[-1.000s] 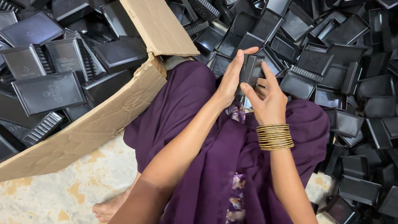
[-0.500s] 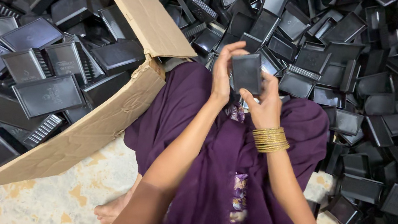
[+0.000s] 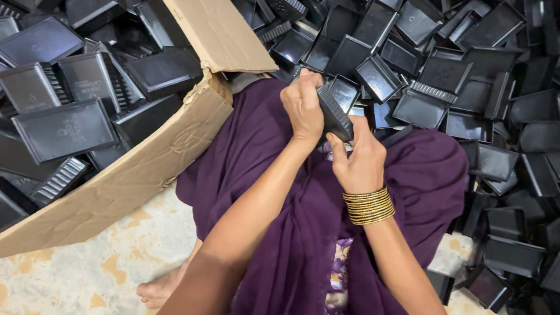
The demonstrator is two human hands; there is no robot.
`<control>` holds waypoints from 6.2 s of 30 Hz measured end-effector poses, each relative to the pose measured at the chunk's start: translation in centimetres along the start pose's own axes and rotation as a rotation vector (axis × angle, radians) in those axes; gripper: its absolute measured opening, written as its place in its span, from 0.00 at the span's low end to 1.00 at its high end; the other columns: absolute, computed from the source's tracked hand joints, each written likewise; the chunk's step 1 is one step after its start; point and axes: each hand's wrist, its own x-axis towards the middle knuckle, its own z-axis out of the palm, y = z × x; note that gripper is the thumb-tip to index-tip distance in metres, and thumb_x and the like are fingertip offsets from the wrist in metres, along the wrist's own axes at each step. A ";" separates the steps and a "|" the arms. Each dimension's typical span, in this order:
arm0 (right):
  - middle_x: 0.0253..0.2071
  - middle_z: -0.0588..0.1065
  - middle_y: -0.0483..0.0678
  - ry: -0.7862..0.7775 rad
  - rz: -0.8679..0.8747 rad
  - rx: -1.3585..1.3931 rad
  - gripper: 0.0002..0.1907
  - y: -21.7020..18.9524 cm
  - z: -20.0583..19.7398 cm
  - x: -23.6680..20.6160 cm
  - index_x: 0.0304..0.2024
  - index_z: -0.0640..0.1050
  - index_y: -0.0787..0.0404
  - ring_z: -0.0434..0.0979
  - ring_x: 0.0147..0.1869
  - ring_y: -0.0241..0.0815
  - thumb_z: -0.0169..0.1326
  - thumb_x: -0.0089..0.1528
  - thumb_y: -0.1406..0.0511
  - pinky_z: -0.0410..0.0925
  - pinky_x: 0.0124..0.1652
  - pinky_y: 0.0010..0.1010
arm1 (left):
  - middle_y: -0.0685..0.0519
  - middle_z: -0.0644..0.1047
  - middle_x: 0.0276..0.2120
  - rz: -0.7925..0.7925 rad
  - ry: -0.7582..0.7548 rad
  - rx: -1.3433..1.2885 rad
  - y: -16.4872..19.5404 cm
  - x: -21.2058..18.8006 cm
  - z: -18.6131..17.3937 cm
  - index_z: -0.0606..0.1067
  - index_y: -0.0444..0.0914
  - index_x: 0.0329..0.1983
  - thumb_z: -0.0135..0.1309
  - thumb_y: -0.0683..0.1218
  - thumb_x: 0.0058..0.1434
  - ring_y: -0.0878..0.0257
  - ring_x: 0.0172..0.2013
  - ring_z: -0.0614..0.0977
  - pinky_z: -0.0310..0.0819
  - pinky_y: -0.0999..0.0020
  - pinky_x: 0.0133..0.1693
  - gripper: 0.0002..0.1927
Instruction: The person sits on the floor and repeatedly picks up small black plastic containers from a pile. They open each container, check the interior, and place it into a cardboard box. The process is repeated continuously for the duration of the clip.
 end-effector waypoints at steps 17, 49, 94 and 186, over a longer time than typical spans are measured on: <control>0.54 0.74 0.56 0.020 -0.372 0.109 0.23 -1.1 7.3 8.5 0.57 0.75 0.64 0.74 0.60 0.56 0.60 0.59 0.68 0.68 0.59 0.43 | 0.52 0.71 0.35 -0.513 0.308 -0.799 -8.8 1.9 -1.0 0.70 0.34 0.52 0.33 0.64 0.79 0.65 0.36 0.75 0.73 0.73 0.42 0.29; 0.48 0.65 0.46 -0.132 0.401 0.826 0.21 8.9 0.1 8.8 0.58 0.69 0.56 0.75 0.49 0.38 0.53 0.65 0.77 0.82 0.46 0.38 | 0.52 0.78 0.41 -0.904 -0.326 -0.951 -2.8 2.5 0.5 0.73 0.41 0.57 0.52 0.62 0.68 0.61 0.39 0.82 0.79 0.60 0.37 0.24; 0.45 0.77 0.50 -0.020 0.252 0.557 0.35 3.3 0.2 4.4 0.64 0.62 0.60 0.81 0.45 0.39 0.64 0.58 0.69 0.74 0.42 0.29 | 0.50 0.80 0.47 -0.308 -0.323 -0.524 0.1 1.7 0.6 0.76 0.37 0.56 0.31 0.58 0.77 0.63 0.48 0.80 0.73 0.71 0.52 0.27; 0.50 0.76 0.56 0.030 0.259 -0.089 0.30 5.8 -10.8 1.0 0.50 0.71 0.64 0.78 0.55 0.53 0.69 0.55 0.56 0.71 0.54 0.39 | 0.52 0.77 0.46 -0.700 -0.273 -0.874 9.6 -2.9 -5.3 0.69 0.37 0.69 0.34 0.66 0.74 0.67 0.44 0.78 0.73 0.70 0.49 0.34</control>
